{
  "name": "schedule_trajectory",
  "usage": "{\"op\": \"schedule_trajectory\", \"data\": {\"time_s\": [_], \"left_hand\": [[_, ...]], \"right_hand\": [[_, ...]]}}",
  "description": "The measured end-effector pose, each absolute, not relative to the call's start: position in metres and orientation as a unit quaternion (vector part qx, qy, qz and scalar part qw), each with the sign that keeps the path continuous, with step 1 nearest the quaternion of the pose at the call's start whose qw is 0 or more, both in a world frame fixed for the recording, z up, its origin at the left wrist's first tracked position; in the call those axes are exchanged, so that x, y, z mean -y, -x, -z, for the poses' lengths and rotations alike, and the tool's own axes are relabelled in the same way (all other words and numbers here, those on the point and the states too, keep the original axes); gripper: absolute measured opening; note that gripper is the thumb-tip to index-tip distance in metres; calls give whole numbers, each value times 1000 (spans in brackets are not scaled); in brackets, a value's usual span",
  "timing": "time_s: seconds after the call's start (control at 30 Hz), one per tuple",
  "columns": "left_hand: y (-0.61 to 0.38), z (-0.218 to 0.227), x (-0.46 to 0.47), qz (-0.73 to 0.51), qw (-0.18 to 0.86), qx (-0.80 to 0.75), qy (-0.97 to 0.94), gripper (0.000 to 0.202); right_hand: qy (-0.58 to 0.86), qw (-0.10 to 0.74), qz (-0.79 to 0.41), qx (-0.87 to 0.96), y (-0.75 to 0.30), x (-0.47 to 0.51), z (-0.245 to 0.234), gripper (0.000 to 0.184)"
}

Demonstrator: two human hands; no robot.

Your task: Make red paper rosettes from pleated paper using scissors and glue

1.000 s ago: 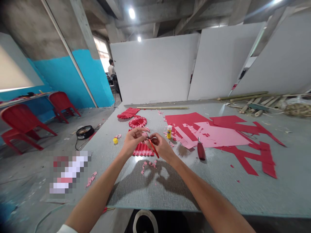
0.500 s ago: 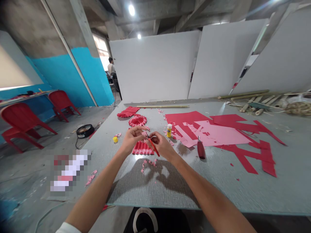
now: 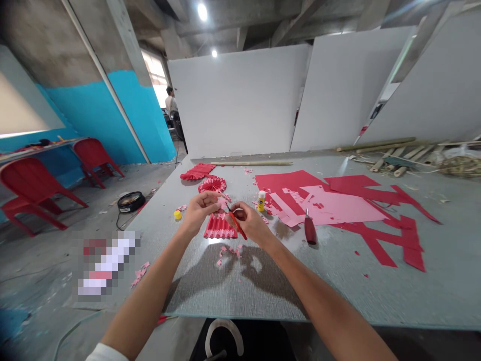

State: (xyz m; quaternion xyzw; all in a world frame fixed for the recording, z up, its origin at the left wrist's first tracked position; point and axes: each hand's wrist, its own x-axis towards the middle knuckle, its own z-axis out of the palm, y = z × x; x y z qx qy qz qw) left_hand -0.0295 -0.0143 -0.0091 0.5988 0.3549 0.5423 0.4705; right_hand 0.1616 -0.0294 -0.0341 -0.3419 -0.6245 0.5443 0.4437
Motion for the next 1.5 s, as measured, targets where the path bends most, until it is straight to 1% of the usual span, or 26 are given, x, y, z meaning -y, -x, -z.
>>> {"op": "schedule_trajectory", "data": {"time_s": [0.27, 0.63, 0.83, 1.13, 1.3, 1.5], "left_hand": [[31, 10, 13, -545, 475, -360, -590, 27], [33, 10, 12, -521, 467, -363, -615, 20], [35, 7, 13, -505, 471, -356, -629, 23], [37, 7, 12, -492, 463, -359, -644, 18], [41, 6, 10, -468, 453, -389, -652, 23], [43, 7, 10, -456, 444, -392, -664, 23]], "right_hand": [[337, 438, -552, 625, -162, 32, 30, 29], [345, 415, -527, 657, -166, 31, 29, 33], [359, 409, -533, 648, -165, 32, 26, 36], [350, 397, -531, 662, -167, 29, 30, 28], [349, 366, -534, 678, -172, 31, 25, 22], [359, 343, -524, 692, -174, 35, 16, 23]]}}
